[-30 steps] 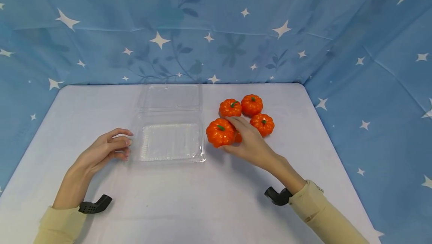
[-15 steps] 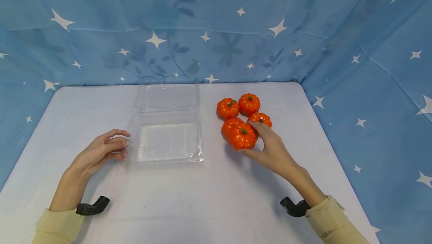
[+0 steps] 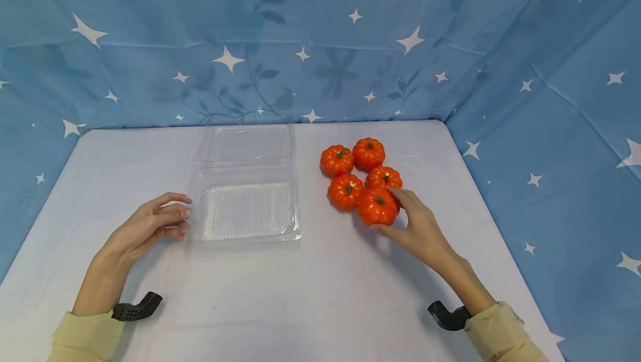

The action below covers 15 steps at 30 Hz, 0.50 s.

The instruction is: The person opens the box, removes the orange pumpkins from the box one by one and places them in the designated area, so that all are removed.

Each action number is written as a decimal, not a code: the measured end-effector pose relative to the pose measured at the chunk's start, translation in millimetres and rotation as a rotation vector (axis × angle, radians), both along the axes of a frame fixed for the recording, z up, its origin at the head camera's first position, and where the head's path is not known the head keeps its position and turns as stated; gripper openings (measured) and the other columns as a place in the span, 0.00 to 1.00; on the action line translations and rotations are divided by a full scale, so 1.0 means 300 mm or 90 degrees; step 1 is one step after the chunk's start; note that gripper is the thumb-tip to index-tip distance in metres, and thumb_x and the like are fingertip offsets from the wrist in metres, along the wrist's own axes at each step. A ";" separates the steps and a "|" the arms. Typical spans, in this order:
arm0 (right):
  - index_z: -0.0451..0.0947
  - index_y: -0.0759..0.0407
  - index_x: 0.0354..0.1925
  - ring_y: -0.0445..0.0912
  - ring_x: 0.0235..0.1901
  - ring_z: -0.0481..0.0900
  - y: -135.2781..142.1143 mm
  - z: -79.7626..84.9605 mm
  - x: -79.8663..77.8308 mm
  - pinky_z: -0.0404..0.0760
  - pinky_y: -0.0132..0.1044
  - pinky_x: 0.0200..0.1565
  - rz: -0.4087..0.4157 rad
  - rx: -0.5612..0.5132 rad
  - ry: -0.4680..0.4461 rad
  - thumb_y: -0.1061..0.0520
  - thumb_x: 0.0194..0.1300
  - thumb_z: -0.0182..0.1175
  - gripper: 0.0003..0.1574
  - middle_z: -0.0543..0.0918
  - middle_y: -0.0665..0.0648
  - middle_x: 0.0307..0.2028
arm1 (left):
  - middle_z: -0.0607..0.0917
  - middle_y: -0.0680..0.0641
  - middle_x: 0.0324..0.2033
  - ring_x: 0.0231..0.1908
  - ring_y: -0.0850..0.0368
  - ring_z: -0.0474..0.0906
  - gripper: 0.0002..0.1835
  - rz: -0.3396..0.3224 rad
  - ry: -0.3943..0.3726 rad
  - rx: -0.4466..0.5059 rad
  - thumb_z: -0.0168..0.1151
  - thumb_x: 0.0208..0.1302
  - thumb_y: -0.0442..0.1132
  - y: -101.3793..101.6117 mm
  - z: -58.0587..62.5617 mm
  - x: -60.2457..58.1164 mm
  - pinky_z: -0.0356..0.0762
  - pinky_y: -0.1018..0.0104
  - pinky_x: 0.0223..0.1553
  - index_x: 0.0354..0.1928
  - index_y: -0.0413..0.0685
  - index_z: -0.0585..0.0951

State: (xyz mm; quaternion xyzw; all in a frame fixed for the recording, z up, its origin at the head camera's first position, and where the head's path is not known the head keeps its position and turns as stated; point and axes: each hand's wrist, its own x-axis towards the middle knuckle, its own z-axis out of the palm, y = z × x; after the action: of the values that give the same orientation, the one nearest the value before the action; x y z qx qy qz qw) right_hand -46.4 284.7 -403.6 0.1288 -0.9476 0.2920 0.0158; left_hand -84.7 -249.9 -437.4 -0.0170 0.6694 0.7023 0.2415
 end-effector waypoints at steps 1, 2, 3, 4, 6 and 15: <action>0.67 0.66 0.71 0.61 0.59 0.77 0.005 -0.006 0.001 0.81 0.64 0.55 -0.004 -0.001 -0.002 0.55 0.56 0.78 0.50 0.76 0.66 0.63 | 0.84 0.49 0.28 0.27 0.57 0.82 0.20 -0.001 0.000 0.000 0.61 0.74 0.33 0.000 0.000 0.000 0.87 0.61 0.32 0.60 0.32 0.66; 0.67 0.66 0.70 0.61 0.59 0.77 0.010 -0.013 0.002 0.81 0.64 0.55 -0.009 0.001 -0.002 0.55 0.56 0.78 0.50 0.76 0.66 0.63 | 0.84 0.50 0.28 0.27 0.57 0.82 0.21 -0.002 0.001 0.000 0.61 0.74 0.33 0.000 0.000 0.001 0.87 0.61 0.32 0.61 0.32 0.66; 0.67 0.66 0.70 0.61 0.59 0.77 0.015 -0.018 0.003 0.81 0.65 0.55 -0.013 0.001 -0.003 0.55 0.56 0.78 0.49 0.76 0.66 0.63 | 0.84 0.50 0.28 0.27 0.57 0.82 0.21 -0.003 0.001 0.000 0.61 0.74 0.33 0.000 0.000 0.001 0.87 0.61 0.32 0.61 0.32 0.66; 0.68 0.66 0.70 0.61 0.58 0.77 0.021 -0.024 0.005 0.81 0.65 0.55 -0.017 0.001 -0.003 0.55 0.56 0.78 0.49 0.76 0.66 0.63 | 0.84 0.50 0.28 0.27 0.57 0.82 0.20 -0.004 0.001 0.001 0.61 0.74 0.33 0.000 0.001 0.001 0.87 0.61 0.32 0.61 0.32 0.66; 0.68 0.66 0.70 0.62 0.58 0.77 0.031 -0.033 0.009 0.80 0.66 0.55 -0.024 0.002 -0.005 0.55 0.56 0.78 0.49 0.76 0.66 0.63 | 0.84 0.50 0.28 0.27 0.57 0.82 0.21 -0.005 0.002 0.001 0.60 0.74 0.33 0.001 0.002 0.001 0.87 0.61 0.32 0.61 0.32 0.66; 0.66 0.68 0.70 0.65 0.60 0.75 0.073 -0.062 0.032 0.78 0.66 0.57 -0.058 -0.002 -0.037 0.54 0.58 0.78 0.50 0.75 0.69 0.63 | 0.84 0.49 0.28 0.27 0.57 0.82 0.21 -0.008 0.008 0.001 0.60 0.74 0.33 -0.002 -0.001 0.002 0.87 0.61 0.32 0.61 0.33 0.66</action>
State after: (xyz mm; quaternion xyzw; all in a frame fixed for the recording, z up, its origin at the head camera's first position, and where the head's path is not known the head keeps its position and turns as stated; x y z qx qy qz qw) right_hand -36.7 306.7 -422.1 0.0770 -0.9521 0.2961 0.0015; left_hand -84.2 -250.4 -437.8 -0.0081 0.6702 0.7015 0.2421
